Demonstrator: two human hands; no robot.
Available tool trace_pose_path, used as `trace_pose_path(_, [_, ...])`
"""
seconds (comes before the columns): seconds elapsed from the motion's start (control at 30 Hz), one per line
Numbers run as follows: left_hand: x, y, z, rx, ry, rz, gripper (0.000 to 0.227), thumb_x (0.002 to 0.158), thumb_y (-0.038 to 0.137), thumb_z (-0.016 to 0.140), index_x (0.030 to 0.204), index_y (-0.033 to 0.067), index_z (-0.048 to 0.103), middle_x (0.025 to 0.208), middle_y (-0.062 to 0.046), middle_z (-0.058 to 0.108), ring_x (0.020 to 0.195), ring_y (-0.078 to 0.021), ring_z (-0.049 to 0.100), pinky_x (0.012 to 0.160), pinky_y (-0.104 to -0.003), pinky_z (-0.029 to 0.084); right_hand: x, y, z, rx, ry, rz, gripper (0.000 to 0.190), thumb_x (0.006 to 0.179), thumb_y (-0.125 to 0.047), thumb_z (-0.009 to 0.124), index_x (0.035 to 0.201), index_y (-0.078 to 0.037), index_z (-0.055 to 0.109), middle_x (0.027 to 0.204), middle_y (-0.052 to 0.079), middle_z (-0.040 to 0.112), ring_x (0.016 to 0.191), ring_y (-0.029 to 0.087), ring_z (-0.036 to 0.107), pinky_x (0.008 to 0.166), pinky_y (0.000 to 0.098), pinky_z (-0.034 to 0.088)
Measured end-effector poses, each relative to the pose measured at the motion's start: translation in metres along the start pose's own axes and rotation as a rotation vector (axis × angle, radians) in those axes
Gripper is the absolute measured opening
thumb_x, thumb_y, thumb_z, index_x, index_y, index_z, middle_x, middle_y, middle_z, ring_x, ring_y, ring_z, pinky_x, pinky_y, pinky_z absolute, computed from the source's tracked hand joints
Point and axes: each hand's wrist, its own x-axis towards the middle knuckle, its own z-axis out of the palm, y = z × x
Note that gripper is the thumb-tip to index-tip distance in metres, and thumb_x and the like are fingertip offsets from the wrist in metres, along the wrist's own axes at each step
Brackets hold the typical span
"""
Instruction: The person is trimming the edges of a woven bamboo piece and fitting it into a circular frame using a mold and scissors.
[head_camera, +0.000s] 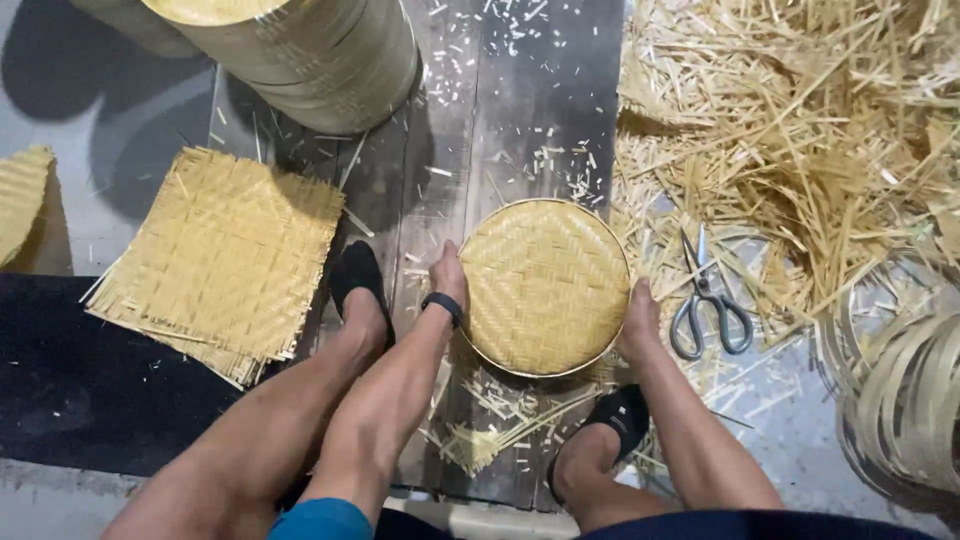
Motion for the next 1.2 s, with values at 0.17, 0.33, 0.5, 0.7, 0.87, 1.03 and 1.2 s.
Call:
trace_pose_path(0.17, [-0.054,0.027,-0.016,-0.170,-0.114,0.314,0.068,0.094,0.059,0.053,0.125,-0.0005,0.066,0.124,-0.012,0.070,0.111,-0.0248,0.065,0.096,-0.038,0.052,-0.010,-0.005,-0.029,0.083,0.014,-0.340,0.053,0.111,-0.045,0.038,0.113,0.000,0.066,0.107,0.009,0.069,0.098,0.019,0.061,0.087,0.0375,0.051])
trace_pose_path(0.33, [-0.102,0.084,-0.021,-0.374,-0.610,0.044,0.064,0.096,0.060,0.050,0.115,0.0009,0.067,0.110,-0.012,0.072,0.106,-0.0273,0.064,0.093,-0.041,0.050,-0.046,-0.062,-0.034,0.285,-0.123,0.060,0.051,0.111,-0.049,0.037,0.109,-0.007,0.066,0.099,0.009,0.068,0.088,0.025,0.063,0.081,0.0410,0.053])
trace_pose_path(0.5, [-0.022,0.024,-0.016,-0.190,-0.395,0.204,0.062,0.100,0.053,0.061,0.134,0.0016,0.056,0.127,-0.011,0.063,0.121,-0.0244,0.057,0.109,-0.042,0.040,-0.065,-0.020,-0.011,0.325,-0.190,-0.142,0.044,0.106,-0.041,0.041,0.119,-0.007,0.065,0.109,0.005,0.069,0.100,0.019,0.066,0.088,0.0386,0.055])
trace_pose_path(0.7, [-0.142,0.030,0.064,0.702,0.142,0.635,0.095,0.086,0.055,0.061,0.157,-0.0019,0.034,0.158,-0.025,0.041,0.141,-0.0373,0.045,0.119,-0.051,0.035,0.023,0.046,-0.112,-0.715,0.321,-0.564,0.050,0.097,-0.036,0.068,0.129,0.003,0.061,0.115,0.023,0.067,0.107,0.035,0.065,0.095,0.0448,0.051])
trace_pose_path(0.87, [-0.161,-0.041,0.151,0.911,0.145,0.505,0.129,0.082,0.069,0.075,0.154,-0.0107,0.004,0.161,-0.034,0.000,0.152,-0.0460,-0.007,0.122,-0.059,-0.006,0.055,0.043,-0.175,-1.292,0.460,-0.717,0.084,0.060,-0.031,0.090,0.126,0.010,0.058,0.113,0.036,0.064,0.103,0.052,0.062,0.093,0.0555,0.050])
trace_pose_path(1.03, [-0.148,-0.065,0.123,1.190,-0.012,0.951,0.123,0.066,0.051,0.078,0.157,-0.0040,0.018,0.166,-0.032,0.003,0.155,-0.0459,-0.002,0.124,-0.063,-0.003,0.083,0.068,-0.211,-1.240,0.087,-0.094,0.049,0.066,-0.025,0.085,0.101,0.007,0.075,0.093,0.026,0.072,0.091,0.042,0.072,0.085,0.0478,0.058])
trace_pose_path(1.2, [-0.146,-0.086,0.097,1.231,-0.070,1.095,0.104,0.074,0.042,0.074,0.162,0.0105,0.028,0.171,-0.027,0.007,0.159,-0.0451,0.002,0.125,-0.064,0.004,0.015,0.058,-0.194,-0.949,-0.051,-0.069,0.055,0.066,-0.035,0.084,0.101,0.005,0.070,0.085,0.022,0.074,0.079,0.042,0.071,0.072,0.0493,0.057])
